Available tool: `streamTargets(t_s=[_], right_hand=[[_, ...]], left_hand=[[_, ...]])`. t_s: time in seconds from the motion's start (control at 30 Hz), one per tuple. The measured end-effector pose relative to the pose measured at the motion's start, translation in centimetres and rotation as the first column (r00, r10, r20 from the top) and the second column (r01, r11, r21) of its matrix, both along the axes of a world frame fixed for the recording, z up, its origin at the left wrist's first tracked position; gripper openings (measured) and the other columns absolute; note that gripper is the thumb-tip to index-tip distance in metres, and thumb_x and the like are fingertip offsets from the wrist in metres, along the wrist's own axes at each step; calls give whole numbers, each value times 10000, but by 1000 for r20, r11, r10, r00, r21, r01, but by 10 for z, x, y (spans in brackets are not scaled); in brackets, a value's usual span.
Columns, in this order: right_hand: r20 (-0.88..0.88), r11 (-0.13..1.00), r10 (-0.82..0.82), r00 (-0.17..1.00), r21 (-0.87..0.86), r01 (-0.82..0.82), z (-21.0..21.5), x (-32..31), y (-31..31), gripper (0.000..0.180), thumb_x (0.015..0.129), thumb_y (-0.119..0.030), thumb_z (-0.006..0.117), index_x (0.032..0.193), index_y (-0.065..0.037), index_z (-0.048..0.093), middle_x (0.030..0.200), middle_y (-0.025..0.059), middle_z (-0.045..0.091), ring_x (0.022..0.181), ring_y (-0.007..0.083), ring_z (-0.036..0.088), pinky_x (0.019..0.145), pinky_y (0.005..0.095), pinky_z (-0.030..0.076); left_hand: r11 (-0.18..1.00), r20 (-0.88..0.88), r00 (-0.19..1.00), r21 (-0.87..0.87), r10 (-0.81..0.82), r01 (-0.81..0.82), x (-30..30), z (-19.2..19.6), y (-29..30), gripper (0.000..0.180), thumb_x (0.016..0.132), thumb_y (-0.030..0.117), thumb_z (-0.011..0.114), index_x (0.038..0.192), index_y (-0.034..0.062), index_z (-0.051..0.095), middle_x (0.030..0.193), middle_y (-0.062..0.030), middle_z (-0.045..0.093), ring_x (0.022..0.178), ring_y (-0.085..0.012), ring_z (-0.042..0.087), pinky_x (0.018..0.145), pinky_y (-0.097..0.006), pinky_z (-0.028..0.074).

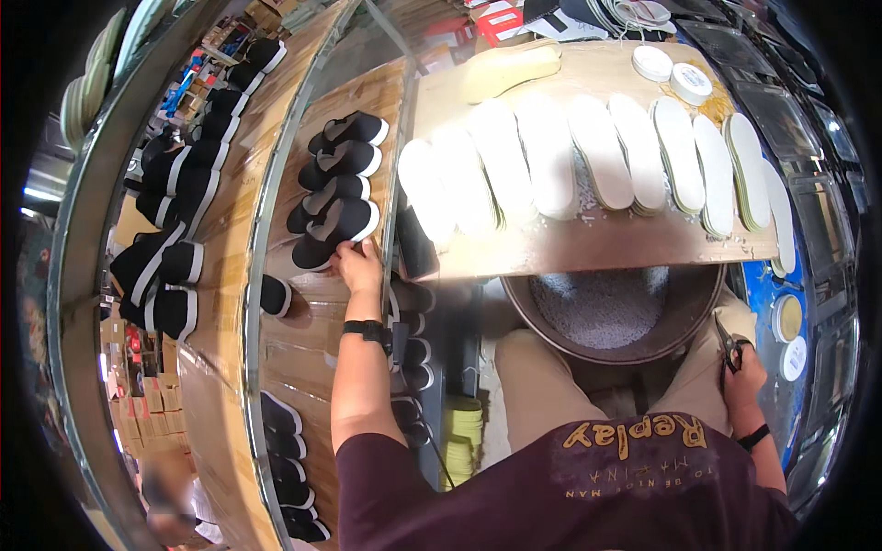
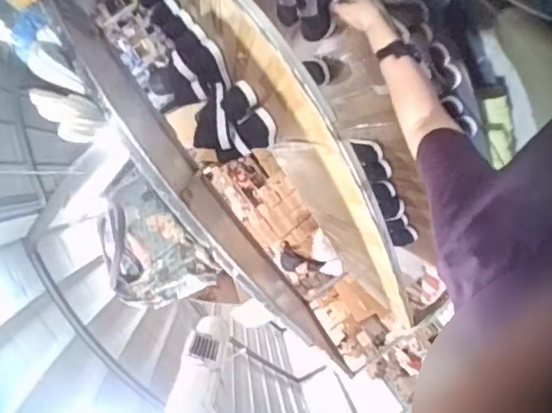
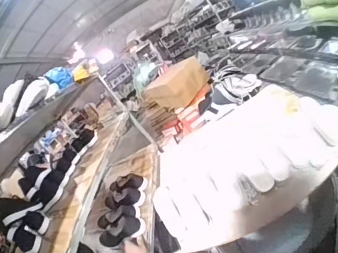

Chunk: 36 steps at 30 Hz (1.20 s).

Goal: The person trims the edges of shoes using shears, applies a substance to the soles with a brush, and inserts insoles into the shoes by hand. They then place the finished shoes onto a moving conveyor belt and retrieve more insoles from an overhead rack.

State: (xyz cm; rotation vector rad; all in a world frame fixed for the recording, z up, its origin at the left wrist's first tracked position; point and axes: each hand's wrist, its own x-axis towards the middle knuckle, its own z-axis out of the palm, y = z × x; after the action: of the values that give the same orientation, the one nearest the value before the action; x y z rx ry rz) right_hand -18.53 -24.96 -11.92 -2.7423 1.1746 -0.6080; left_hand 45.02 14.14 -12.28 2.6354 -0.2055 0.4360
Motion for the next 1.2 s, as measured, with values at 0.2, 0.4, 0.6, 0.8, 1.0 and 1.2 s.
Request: streamTargets(t_s=[0.2,0.4,0.6,0.8,1.0,1.2], right_hand=[[-91,996,-43,995,75,50,3,19,-1,243,700,-51,652,930,-54,576,771,176,606,720,409,591,614,458,454],[-242,994,-73,967,59,90,-7,14,-11,286,683,-9,615,965,-24,567,813,193,603,760,422,585,652,460,462],[-273,997,-40,961,49,56,-3,25,-15,383,675,-29,627,1054,-17,572,836,185,618,758,407,597,665,452,469],[-292,999,-46,955,14,52,-8,20,-17,379,676,-63,648,1042,-8,567,851,189,624,771,416,600,672,453,473],[-288,996,-82,954,12,89,-6,16,-10,431,566,-43,680,978,-35,553,816,182,607,760,430,590,653,462,459],[-174,992,-114,978,34,122,0,22,2,325,628,-74,701,916,-75,549,790,167,606,734,408,585,632,479,448]], left_hand=[[969,-17,980,152,200,-195,82,12,-39,335,853,373,653,957,67,562,1128,-255,531,1110,-401,455,995,-485,339],[953,90,951,35,297,-301,187,-7,-52,264,866,355,640,902,94,633,971,-157,645,975,-344,604,829,-508,461],[991,318,945,-131,72,-31,283,-23,-24,176,798,152,700,887,27,612,834,-137,676,787,-303,653,717,-417,512],[979,9,997,186,-83,80,307,-13,-21,638,918,424,513,1374,-14,426,1391,-230,455,1311,-345,416,1083,-419,328],[921,-159,987,382,-19,80,255,-10,-32,776,954,568,309,1464,-15,266,1549,-195,210,1448,-329,148,1158,-495,142],[915,-182,981,379,-72,138,159,-11,-19,738,972,505,326,1471,-30,229,1555,-205,186,1448,-337,146,1169,-471,126]])
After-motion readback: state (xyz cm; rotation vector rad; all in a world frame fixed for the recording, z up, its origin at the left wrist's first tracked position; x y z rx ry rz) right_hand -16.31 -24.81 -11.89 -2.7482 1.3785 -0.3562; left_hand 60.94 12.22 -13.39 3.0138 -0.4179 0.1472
